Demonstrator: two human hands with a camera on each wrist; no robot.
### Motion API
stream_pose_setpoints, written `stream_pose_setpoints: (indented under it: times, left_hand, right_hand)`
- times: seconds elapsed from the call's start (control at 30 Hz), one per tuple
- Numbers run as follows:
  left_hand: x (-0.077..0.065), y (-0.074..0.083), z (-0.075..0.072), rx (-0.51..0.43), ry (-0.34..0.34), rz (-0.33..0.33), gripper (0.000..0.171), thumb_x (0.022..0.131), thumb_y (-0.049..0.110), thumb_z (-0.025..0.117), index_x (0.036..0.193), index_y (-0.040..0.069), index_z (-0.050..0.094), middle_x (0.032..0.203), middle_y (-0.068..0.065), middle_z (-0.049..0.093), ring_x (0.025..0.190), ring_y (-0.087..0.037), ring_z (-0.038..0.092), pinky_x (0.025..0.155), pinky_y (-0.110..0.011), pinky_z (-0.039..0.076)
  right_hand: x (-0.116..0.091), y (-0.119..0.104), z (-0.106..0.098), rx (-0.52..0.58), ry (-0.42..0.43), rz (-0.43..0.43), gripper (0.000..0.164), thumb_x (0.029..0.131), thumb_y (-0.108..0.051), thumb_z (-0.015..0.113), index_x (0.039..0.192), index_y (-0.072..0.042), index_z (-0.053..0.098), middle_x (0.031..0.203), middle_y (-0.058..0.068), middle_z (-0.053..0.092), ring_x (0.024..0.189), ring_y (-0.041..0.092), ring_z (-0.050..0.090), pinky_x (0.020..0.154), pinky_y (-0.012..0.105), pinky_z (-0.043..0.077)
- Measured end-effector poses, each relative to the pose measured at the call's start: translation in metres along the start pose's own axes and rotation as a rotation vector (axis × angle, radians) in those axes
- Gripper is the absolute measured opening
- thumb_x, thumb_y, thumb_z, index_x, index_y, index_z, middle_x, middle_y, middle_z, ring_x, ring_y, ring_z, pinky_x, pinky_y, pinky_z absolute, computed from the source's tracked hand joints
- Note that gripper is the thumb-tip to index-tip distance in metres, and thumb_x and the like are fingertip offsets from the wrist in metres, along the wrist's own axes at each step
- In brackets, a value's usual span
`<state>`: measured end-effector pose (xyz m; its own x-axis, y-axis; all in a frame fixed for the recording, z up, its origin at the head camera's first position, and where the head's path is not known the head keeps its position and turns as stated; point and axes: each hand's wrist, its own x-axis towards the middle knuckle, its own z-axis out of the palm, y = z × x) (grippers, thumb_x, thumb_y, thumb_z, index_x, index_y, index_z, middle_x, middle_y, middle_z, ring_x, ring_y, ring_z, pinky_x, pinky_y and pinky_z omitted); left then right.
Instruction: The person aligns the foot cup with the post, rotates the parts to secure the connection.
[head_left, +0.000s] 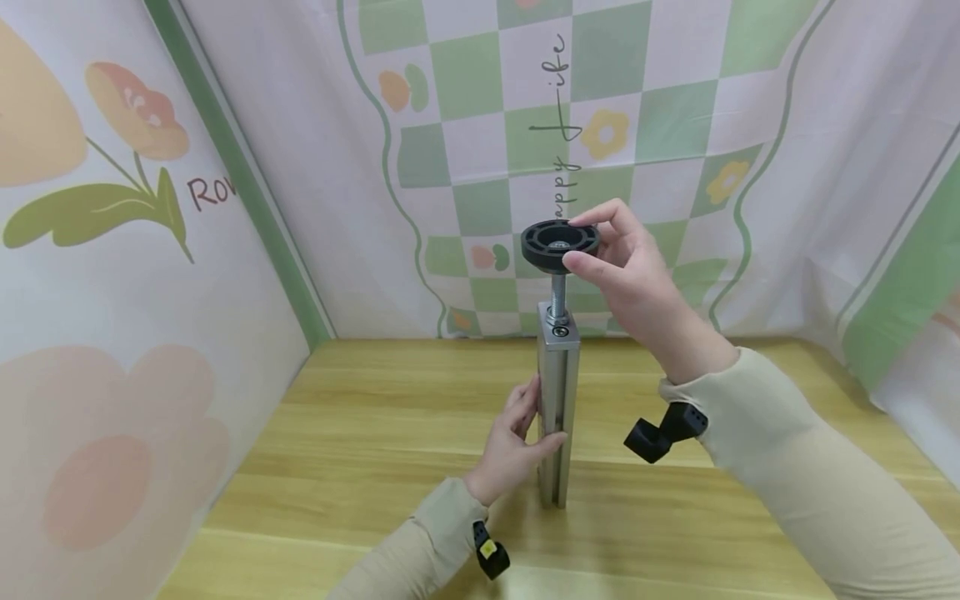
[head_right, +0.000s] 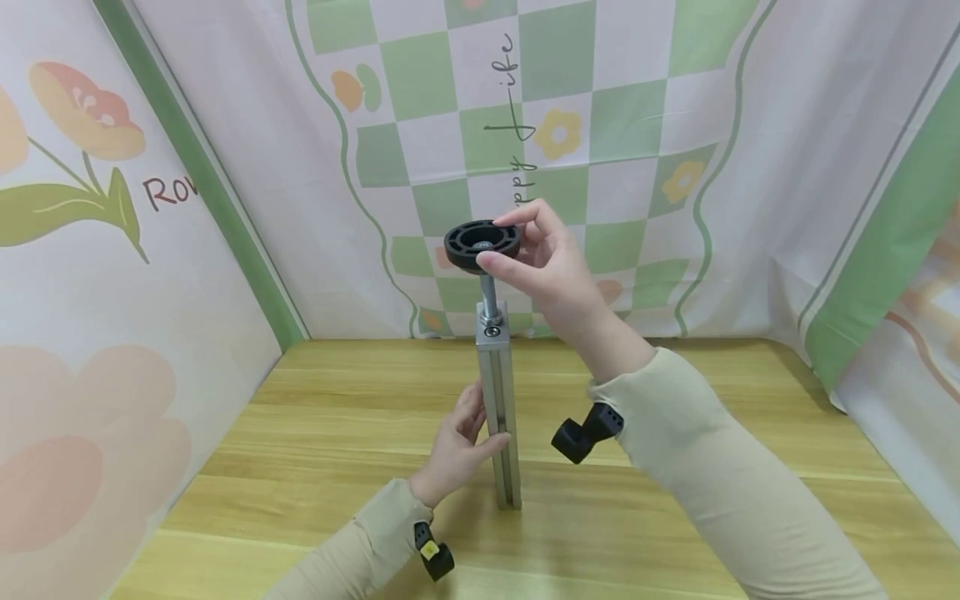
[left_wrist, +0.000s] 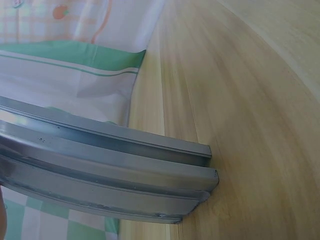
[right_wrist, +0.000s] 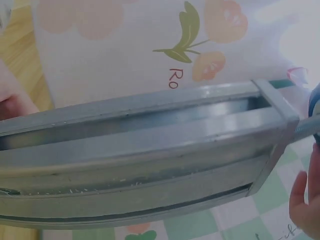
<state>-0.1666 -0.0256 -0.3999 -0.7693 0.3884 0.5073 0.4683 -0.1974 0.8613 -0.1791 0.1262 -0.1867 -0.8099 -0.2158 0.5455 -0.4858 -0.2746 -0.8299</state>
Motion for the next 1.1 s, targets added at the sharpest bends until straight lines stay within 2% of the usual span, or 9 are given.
stream_pose_setpoints:
  times: [0.13, 0.23, 0.4, 0.6, 0.73, 0.83, 0.9, 1.03, 1.1]
  left_hand:
    - [0.000, 0.000, 0.000, -0.004, -0.003, 0.000, 0.080, 0.083, -0.013, 0.061, 0.148, 0.002, 0.016, 0.133, -0.026, 0.033, 0.113, -0.003, 0.040, 0.113, -0.027, 0.029]
    - [0.000, 0.000, 0.001, -0.004, -0.002, -0.018, 0.080, 0.083, -0.013, 0.061, 0.148, 0.002, 0.017, 0.134, -0.024, 0.033, 0.114, -0.003, 0.040, 0.112, -0.024, 0.028]
    - [-0.001, 0.001, 0.001, 0.005, 0.002, -0.034, 0.079, 0.083, -0.012, 0.062, 0.148, 0.002, 0.018, 0.135, -0.023, 0.034, 0.116, -0.004, 0.039, 0.113, -0.027, 0.027]
    - [-0.001, -0.001, 0.001, -0.003, -0.001, -0.018, 0.077, 0.085, -0.011, 0.061, 0.148, 0.001, 0.018, 0.134, -0.024, 0.033, 0.117, -0.003, 0.038, 0.113, -0.023, 0.027]
    - [-0.001, -0.001, 0.001, -0.003, -0.005, -0.028, 0.077, 0.085, -0.010, 0.061, 0.148, 0.002, 0.018, 0.134, -0.022, 0.033, 0.117, -0.004, 0.038, 0.113, -0.024, 0.026]
    - [-0.001, 0.000, 0.001, 0.007, -0.007, -0.023, 0.078, 0.085, -0.010, 0.061, 0.148, 0.002, 0.018, 0.133, -0.022, 0.033, 0.115, -0.004, 0.038, 0.113, -0.024, 0.027]
    - [-0.001, 0.000, 0.001, 0.005, -0.005, -0.015, 0.078, 0.085, -0.010, 0.061, 0.148, 0.002, 0.017, 0.133, -0.023, 0.033, 0.115, -0.004, 0.038, 0.112, -0.024, 0.028]
    - [-0.001, 0.000, 0.000, 0.001, -0.004, -0.015, 0.080, 0.083, -0.012, 0.062, 0.148, 0.002, 0.018, 0.134, -0.024, 0.034, 0.113, -0.004, 0.040, 0.112, -0.023, 0.030]
    - [-0.001, 0.001, 0.000, 0.004, -0.003, -0.024, 0.080, 0.083, -0.011, 0.062, 0.148, 0.003, 0.018, 0.135, -0.023, 0.034, 0.113, -0.004, 0.040, 0.112, -0.024, 0.029]
  right_hand:
    - [-0.005, -0.005, 0.008, -0.129, 0.093, 0.015, 0.031, 0.083, 0.008, 0.060, 0.100, -0.017, 0.053, 0.101, 0.003, 0.060, 0.087, 0.012, 0.060, 0.078, 0.017, 0.052]
    - [-0.008, -0.005, 0.013, -0.228, 0.159, -0.026, 0.032, 0.081, 0.007, 0.066, 0.099, -0.017, 0.052, 0.100, 0.002, 0.061, 0.084, 0.011, 0.059, 0.076, 0.016, 0.050]
    - [-0.011, -0.002, 0.022, -0.401, 0.279, -0.105, 0.036, 0.077, 0.003, 0.074, 0.097, -0.015, 0.051, 0.095, -0.006, 0.060, 0.083, 0.011, 0.058, 0.078, 0.017, 0.047]
    - [-0.011, 0.000, 0.029, -0.502, 0.379, -0.172, 0.038, 0.071, 0.000, 0.080, 0.093, -0.011, 0.051, 0.091, -0.007, 0.053, 0.079, 0.008, 0.056, 0.076, 0.018, 0.045]
    - [-0.012, 0.001, 0.031, -0.539, 0.409, -0.183, 0.041, 0.069, -0.003, 0.083, 0.093, -0.011, 0.051, 0.092, -0.006, 0.051, 0.082, 0.009, 0.054, 0.076, 0.018, 0.044]
    - [-0.012, 0.003, 0.029, -0.508, 0.376, -0.219, 0.040, 0.071, -0.001, 0.081, 0.095, -0.011, 0.051, 0.095, -0.007, 0.051, 0.086, 0.011, 0.052, 0.084, 0.020, 0.043]
    - [-0.012, 0.006, 0.026, -0.437, 0.323, -0.264, 0.036, 0.075, -0.002, 0.076, 0.099, -0.010, 0.052, 0.098, -0.007, 0.051, 0.088, 0.012, 0.052, 0.087, 0.022, 0.042]
    - [-0.007, 0.011, 0.019, -0.184, 0.185, -0.316, 0.028, 0.083, -0.007, 0.060, 0.109, -0.012, 0.051, 0.105, 0.001, 0.049, 0.093, 0.014, 0.050, 0.085, 0.022, 0.044]
    - [-0.001, 0.012, 0.015, -0.032, 0.109, -0.280, 0.029, 0.084, -0.011, 0.055, 0.113, -0.014, 0.049, 0.108, 0.005, 0.049, 0.095, 0.014, 0.051, 0.084, 0.022, 0.045]
